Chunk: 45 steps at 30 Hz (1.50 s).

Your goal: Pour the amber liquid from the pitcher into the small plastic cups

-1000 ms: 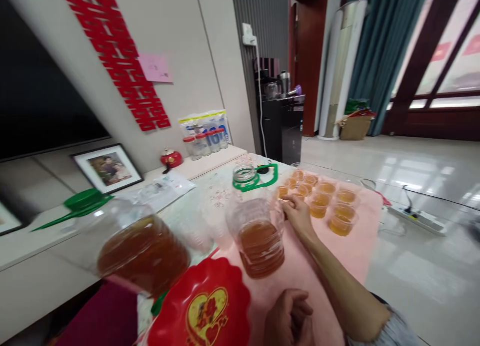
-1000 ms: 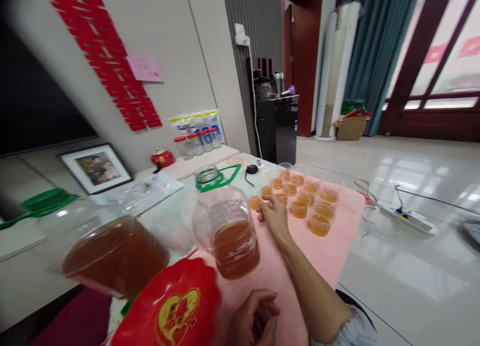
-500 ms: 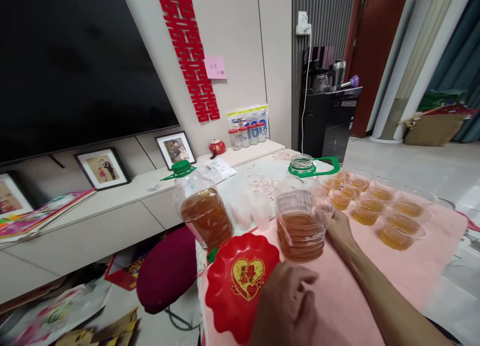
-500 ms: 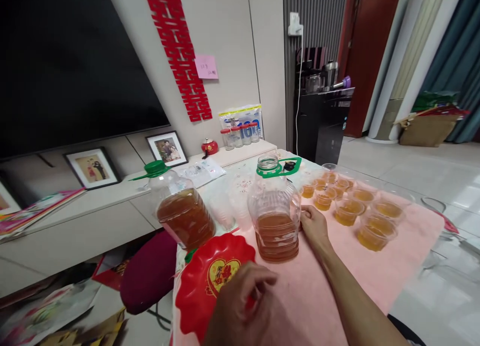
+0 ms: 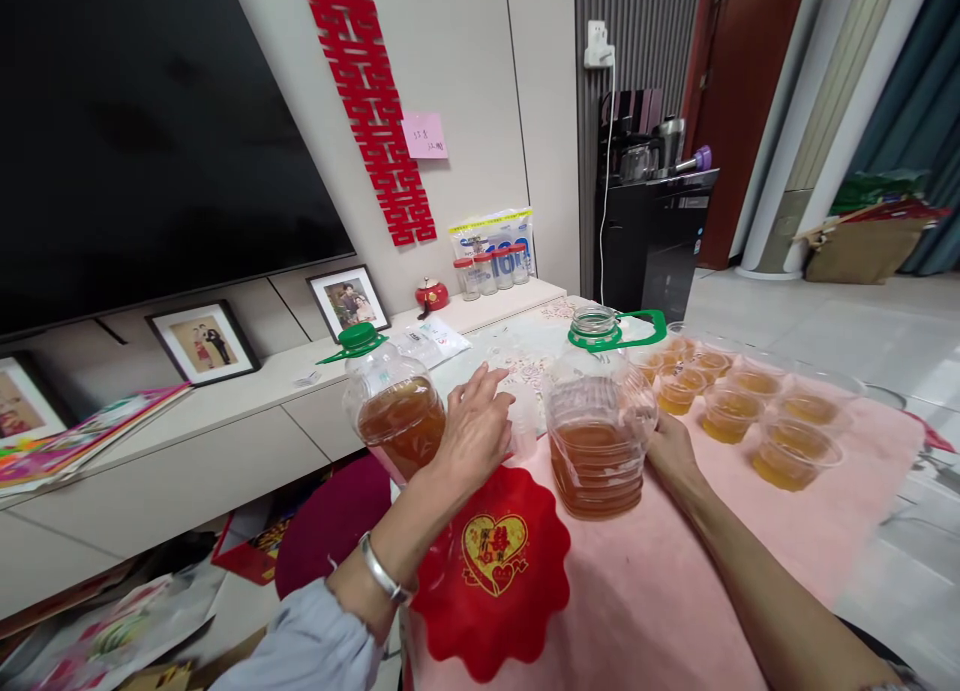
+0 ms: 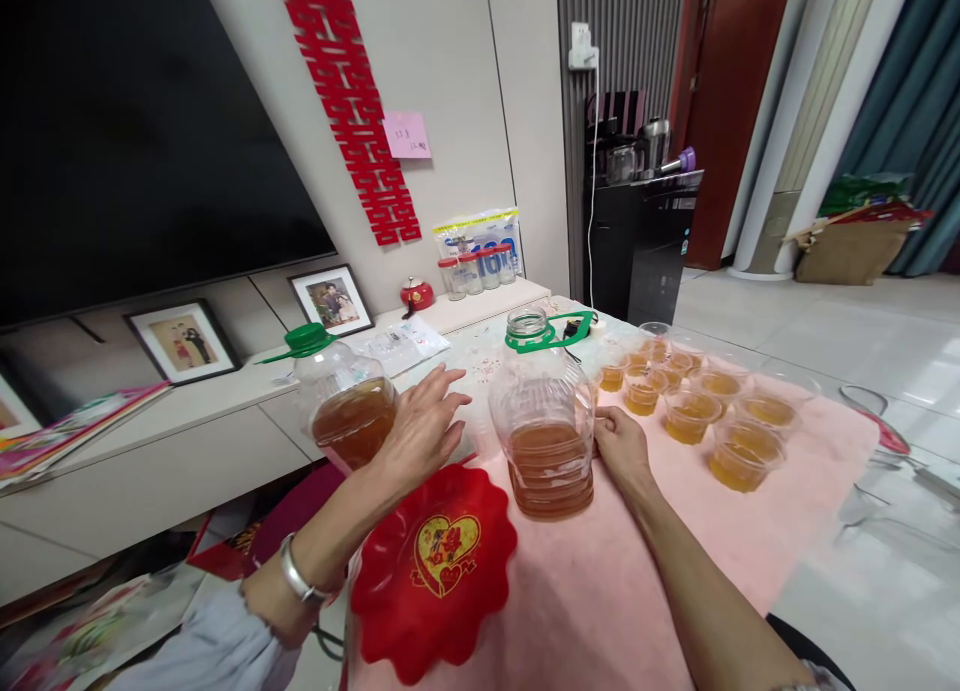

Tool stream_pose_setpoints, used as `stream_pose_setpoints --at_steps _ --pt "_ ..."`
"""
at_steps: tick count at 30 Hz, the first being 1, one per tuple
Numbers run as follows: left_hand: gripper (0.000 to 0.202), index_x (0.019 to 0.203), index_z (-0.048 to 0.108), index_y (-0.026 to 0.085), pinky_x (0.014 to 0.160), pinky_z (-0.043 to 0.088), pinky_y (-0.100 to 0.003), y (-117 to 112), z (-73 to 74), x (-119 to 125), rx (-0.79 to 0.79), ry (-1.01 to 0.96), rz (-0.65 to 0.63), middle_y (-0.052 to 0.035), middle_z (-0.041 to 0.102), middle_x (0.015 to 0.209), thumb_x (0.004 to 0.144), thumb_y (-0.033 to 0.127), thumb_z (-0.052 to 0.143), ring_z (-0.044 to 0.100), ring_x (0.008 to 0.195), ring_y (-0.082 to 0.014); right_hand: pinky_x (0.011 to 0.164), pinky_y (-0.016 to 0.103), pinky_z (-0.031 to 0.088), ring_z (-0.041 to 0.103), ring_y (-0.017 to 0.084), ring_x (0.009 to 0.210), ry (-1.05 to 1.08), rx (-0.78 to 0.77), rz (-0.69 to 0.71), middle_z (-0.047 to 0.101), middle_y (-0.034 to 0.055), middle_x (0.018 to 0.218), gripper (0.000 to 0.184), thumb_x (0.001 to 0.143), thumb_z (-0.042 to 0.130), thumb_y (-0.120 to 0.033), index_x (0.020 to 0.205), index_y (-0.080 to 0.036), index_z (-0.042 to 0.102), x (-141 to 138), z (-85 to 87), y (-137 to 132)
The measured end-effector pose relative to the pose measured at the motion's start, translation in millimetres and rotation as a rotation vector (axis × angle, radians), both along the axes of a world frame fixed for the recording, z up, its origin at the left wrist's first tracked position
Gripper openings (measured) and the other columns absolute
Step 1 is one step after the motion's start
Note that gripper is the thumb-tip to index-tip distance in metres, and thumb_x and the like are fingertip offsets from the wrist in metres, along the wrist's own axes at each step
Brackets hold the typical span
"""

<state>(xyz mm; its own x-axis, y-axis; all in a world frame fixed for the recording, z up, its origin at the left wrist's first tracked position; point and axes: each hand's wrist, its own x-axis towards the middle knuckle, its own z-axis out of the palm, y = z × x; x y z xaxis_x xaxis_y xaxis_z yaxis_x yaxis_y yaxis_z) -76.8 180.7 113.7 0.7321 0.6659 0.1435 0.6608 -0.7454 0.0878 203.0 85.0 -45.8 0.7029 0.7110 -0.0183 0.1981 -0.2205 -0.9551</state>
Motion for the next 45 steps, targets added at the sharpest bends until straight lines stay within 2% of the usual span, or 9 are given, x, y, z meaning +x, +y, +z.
stream_pose_setpoints --at_steps 1,3,7,11,17,25,32,37,45 --pt "0.04 0.127 0.068 0.011 0.13 0.027 -0.065 2 0.2 5 0.003 0.048 -0.01 -0.0085 0.032 0.171 0.09 0.005 0.054 0.014 0.165 -0.0348 0.079 0.033 0.062 0.069 0.018 0.093 0.0 -0.008 0.003 0.069 0.0048 0.11 0.025 0.104 0.071 -0.037 0.113 -0.013 0.069 0 0.4 0" --pt "0.039 0.123 0.07 0.01 0.131 0.019 -0.07 7 -0.3 13 0.008 0.124 -0.025 -0.0068 0.023 0.174 0.087 0.005 0.055 0.003 0.166 -0.0356 0.08 0.034 0.062 0.069 0.018 0.093 -0.001 -0.024 0.006 0.069 0.0049 0.11 0.025 0.104 0.071 -0.037 0.114 -0.014 0.069 -1 1.1 0" --pt "0.033 0.113 0.074 0.012 0.13 0.015 -0.075 15 -3.9 23 0.013 0.191 -0.029 -0.0019 0.018 0.176 0.086 0.009 0.056 -0.002 0.166 -0.0367 0.08 0.034 0.062 0.069 0.018 0.093 -0.003 -0.043 0.016 0.069 0.005 0.11 0.025 0.105 0.071 -0.037 0.114 -0.014 0.069 -2 2.6 0" --pt "0.027 0.102 0.077 0.016 0.129 0.016 -0.075 20 -9.5 27 0.009 0.192 -0.028 0.0005 0.024 0.175 0.088 0.011 0.054 0.001 0.167 -0.0352 0.081 0.034 0.062 0.07 0.019 0.094 -0.004 -0.054 0.021 0.069 0.005 0.111 0.026 0.105 0.071 -0.037 0.115 -0.014 0.069 -3 4.5 0" --pt "0.023 0.093 0.077 0.016 0.128 0.015 -0.076 25 -15.5 26 0.002 0.144 -0.022 -0.0029 0.031 0.172 0.09 0.011 0.055 0.006 0.166 -0.0348 0.08 0.034 0.062 0.069 0.019 0.094 -0.01 -0.064 0.021 0.069 0.005 0.111 0.026 0.104 0.071 -0.037 0.115 -0.013 0.069 -4 7.2 -1" --pt "0.017 0.093 0.076 0.015 0.129 0.018 -0.073 18 -8.6 20 0.005 0.047 0.004 -0.0105 0.04 0.167 0.093 0.01 0.059 0.018 0.165 -0.0349 0.08 0.034 0.062 0.069 0.019 0.093 -0.007 -0.059 0.029 0.069 0.0046 0.11 0.025 0.104 0.071 -0.037 0.113 -0.013 0.069 -3 7.0 -1" --pt "0.016 0.095 0.075 0.015 0.13 0.02 -0.07 24 -6.6 16 0.037 -0.022 -0.006 -0.0106 0.041 0.166 0.096 0.012 0.058 0.022 0.164 -0.0344 0.079 0.033 0.062 0.07 0.018 0.091 -0.021 -0.04 0.032 0.07 0.004 0.107 0.026 0.104 0.071 -0.038 0.11 -0.013 0.07 -2 3.6 0" --pt "0.018 0.098 0.074 0.015 0.131 0.02 -0.068 18 8.0 16 0.053 -0.04 0.01 -0.0097 0.04 0.167 0.099 0.013 0.056 0.021 0.164 -0.0324 0.078 0.032 0.062 0.069 0.018 0.089 -0.056 -0.047 0.034 0.07 0.0037 0.104 0.026 0.104 0.071 -0.039 0.109 -0.013 0.07 -2 1.8 0" --pt "0.02 0.102 0.074 0.014 0.134 0.016 -0.064 -8 51.9 6 0.057 -0.085 0.049 -0.0097 0.036 0.169 0.1 0.012 0.054 0.016 0.166 -0.0296 0.081 0.034 0.062 0.069 0.019 0.093 -0.117 -0.073 0.021 0.07 0.0044 0.108 0.027 0.104 0.071 -0.04 0.111 -0.013 0.07 -1 1.3 -2"
